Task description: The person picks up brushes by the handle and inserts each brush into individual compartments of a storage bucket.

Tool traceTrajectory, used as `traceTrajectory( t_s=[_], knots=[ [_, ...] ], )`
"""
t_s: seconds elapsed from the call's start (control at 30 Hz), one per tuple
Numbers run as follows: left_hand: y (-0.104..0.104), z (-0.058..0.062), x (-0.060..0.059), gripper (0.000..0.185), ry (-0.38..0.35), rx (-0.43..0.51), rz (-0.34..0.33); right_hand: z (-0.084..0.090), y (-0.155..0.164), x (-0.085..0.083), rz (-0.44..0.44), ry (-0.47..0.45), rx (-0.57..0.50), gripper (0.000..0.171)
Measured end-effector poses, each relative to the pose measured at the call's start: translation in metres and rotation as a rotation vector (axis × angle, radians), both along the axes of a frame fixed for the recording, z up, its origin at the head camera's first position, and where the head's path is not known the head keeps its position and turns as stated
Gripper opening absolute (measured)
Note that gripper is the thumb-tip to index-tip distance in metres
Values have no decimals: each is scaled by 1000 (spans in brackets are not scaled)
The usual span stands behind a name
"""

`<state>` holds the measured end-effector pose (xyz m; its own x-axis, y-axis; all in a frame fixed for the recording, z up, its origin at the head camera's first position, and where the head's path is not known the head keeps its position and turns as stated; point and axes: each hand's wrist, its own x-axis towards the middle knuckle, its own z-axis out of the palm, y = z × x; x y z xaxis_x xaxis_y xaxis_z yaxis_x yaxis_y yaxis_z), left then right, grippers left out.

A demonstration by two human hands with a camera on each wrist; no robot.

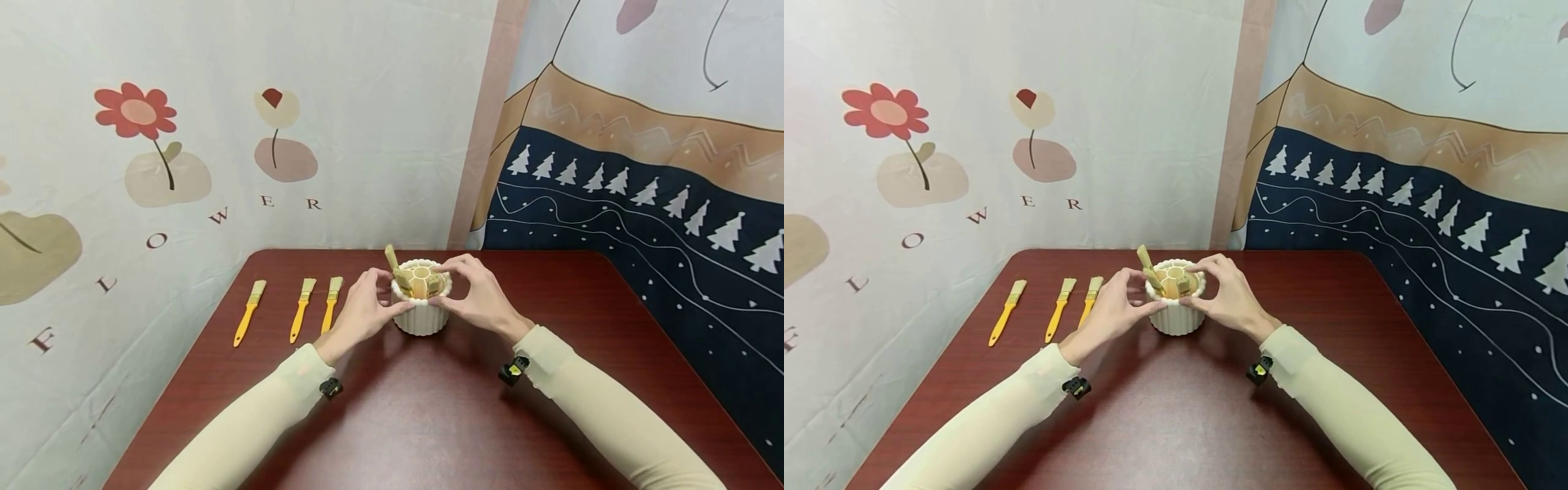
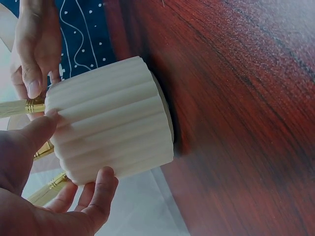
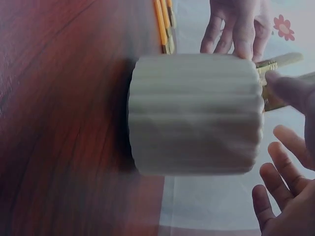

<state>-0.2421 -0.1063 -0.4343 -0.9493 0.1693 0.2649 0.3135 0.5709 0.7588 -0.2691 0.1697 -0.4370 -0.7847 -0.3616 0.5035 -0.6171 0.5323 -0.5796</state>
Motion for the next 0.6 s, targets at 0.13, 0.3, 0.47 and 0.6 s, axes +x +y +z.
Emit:
traceTrajectory(
  t_s=[0.13, 0.3, 0.47, 0.6],
  knots=[
    [0, 0, 1, 63, 0, 3, -4, -2, 3, -5, 3, -49, 17, 75],
    [0, 0, 0, 63, 4, -5, -4, -6, 7, -12, 34, -118, 39, 86],
    [-1, 0, 0, 63, 12, -6, -4, -6, 9, -17, 41, -191, 80, 96],
    [-1, 1, 0, 63, 10, -7, -7, -6, 10, -20, 34, -238, 111, 100]
  ],
)
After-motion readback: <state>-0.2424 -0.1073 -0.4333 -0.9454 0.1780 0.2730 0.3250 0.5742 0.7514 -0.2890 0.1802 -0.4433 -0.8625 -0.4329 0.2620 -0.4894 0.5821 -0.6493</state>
